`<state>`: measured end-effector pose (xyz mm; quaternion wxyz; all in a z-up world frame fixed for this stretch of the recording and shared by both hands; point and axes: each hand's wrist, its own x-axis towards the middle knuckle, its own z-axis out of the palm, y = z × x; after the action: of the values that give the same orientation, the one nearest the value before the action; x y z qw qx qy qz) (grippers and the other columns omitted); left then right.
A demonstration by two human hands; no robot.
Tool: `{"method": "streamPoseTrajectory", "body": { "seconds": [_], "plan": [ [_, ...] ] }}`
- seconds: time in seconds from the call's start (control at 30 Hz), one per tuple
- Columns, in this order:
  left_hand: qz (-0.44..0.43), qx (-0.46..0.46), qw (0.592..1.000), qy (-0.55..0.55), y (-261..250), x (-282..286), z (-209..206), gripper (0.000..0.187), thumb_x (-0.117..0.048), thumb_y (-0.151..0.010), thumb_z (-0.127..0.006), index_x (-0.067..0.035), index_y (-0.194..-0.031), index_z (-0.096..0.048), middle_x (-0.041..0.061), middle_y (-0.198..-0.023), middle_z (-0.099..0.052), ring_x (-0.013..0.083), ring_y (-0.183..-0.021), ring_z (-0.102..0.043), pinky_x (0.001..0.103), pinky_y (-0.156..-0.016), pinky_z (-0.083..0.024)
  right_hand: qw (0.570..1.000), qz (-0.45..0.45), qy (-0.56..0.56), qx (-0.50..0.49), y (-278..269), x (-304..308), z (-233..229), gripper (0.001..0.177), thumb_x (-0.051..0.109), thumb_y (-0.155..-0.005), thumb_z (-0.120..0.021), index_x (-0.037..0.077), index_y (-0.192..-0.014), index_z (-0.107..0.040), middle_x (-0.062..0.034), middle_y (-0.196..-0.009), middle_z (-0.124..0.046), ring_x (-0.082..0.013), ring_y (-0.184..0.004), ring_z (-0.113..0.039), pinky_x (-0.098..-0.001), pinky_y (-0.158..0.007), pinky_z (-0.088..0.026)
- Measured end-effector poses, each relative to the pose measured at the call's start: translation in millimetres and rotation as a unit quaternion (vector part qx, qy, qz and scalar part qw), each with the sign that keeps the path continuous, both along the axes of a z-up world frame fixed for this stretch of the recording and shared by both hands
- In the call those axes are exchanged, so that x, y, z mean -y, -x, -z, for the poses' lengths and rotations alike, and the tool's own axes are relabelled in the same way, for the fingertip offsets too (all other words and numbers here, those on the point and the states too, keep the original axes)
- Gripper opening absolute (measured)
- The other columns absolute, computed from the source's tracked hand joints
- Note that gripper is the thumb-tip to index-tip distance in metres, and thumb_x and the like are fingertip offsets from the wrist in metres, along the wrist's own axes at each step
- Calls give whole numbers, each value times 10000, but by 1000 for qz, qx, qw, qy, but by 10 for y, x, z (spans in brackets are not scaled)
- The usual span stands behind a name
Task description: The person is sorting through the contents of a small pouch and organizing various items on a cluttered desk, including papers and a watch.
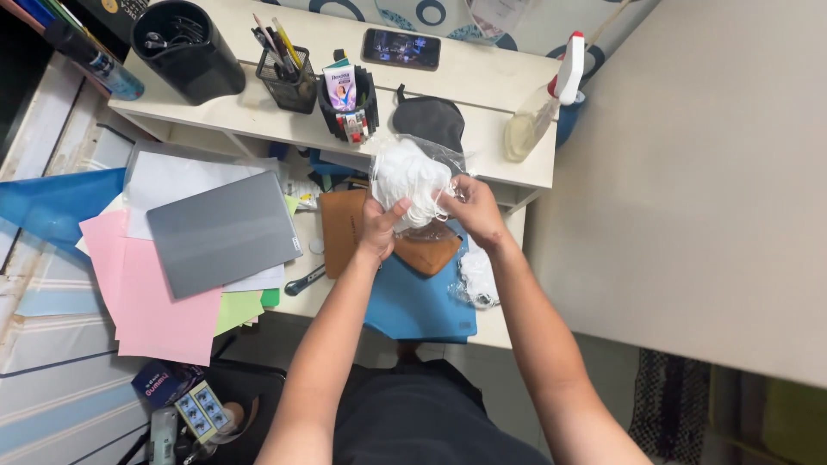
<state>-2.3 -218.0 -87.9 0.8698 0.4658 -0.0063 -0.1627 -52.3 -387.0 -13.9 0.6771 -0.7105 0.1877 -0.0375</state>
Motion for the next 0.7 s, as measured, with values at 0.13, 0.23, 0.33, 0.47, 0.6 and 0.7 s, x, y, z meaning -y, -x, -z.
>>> {"method": "streamPoseTrajectory", "body": {
  "seconds": [0.13, 0.23, 0.33, 0.47, 0.6, 0.7],
  "plan": [
    [8, 17, 1000, 7, -18, 99, -558, 753, -123, -739, -939, -223, -1384, -563, 5, -1251, -704, 121, -1151, -625, 374, -995, -562, 999, 29, 27, 4, -7, -49, 64, 308, 225, -849, -871, 18, -1029, -734, -110, -877, -748, -160, -821, -689, -366, -722, -607],
    [-3, 10, 1000, -13, -86, 214, -320, 707, -77, -763, -919, -190, -1371, -578, -8, -1230, -717, 92, -1144, -612, 374, -989, -561, 992, 9, 117, -40, -65, 68, 324, 271, 287, -816, -886, 118, -988, -762, -38, -824, -755, -127, -802, -725, -324, -726, -601],
    [-4, 7, 1000, -20, -119, 246, -298, 696, -77, -758, -925, -190, -1353, -583, -10, -1223, -715, 99, -1133, -617, 370, -1003, -554, 980, -23, 193, -35, 5, 171, 40, 247, 237, -836, -882, 37, -895, -748, -148, -917, -742, -260, -830, -726, -381, -768, -613],
    [-3, -2, 1000, 4, -152, 256, -455, 680, -99, -764, -924, -198, -1347, -588, -4, -1215, -718, 108, -1126, -626, 382, -993, -556, 997, 1, -4, 72, 215, 347, -107, 341, 249, -997, -652, -9, -1213, -706, -187, -1010, -730, -216, -876, -670, -341, -784, -557],
    [12, 2, 1000, 3, -206, 403, -485, 645, -151, -760, -928, -214, -1313, -602, -22, -1168, -717, 106, -1076, -642, 375, -949, -574, 993, -28, 39, 108, 322, 225, -367, 568, 429, -1011, -565, 15, -1392, -642, -253, -1190, -700, -340, -1072, -659, -455, -910, -538],
    [45, -17, 999, 2, -180, 555, -265, 608, -170, -759, -928, -213, -1281, -619, -32, -1112, -718, 92, -1041, -642, 362, -919, -578, 980, -28, 188, 53, 226, -120, -538, 546, 283, -870, -833, -9, -1309, -691, -248, -1277, -697, -420, -1245, -624, -502, -1036, -505]
  ]
}}
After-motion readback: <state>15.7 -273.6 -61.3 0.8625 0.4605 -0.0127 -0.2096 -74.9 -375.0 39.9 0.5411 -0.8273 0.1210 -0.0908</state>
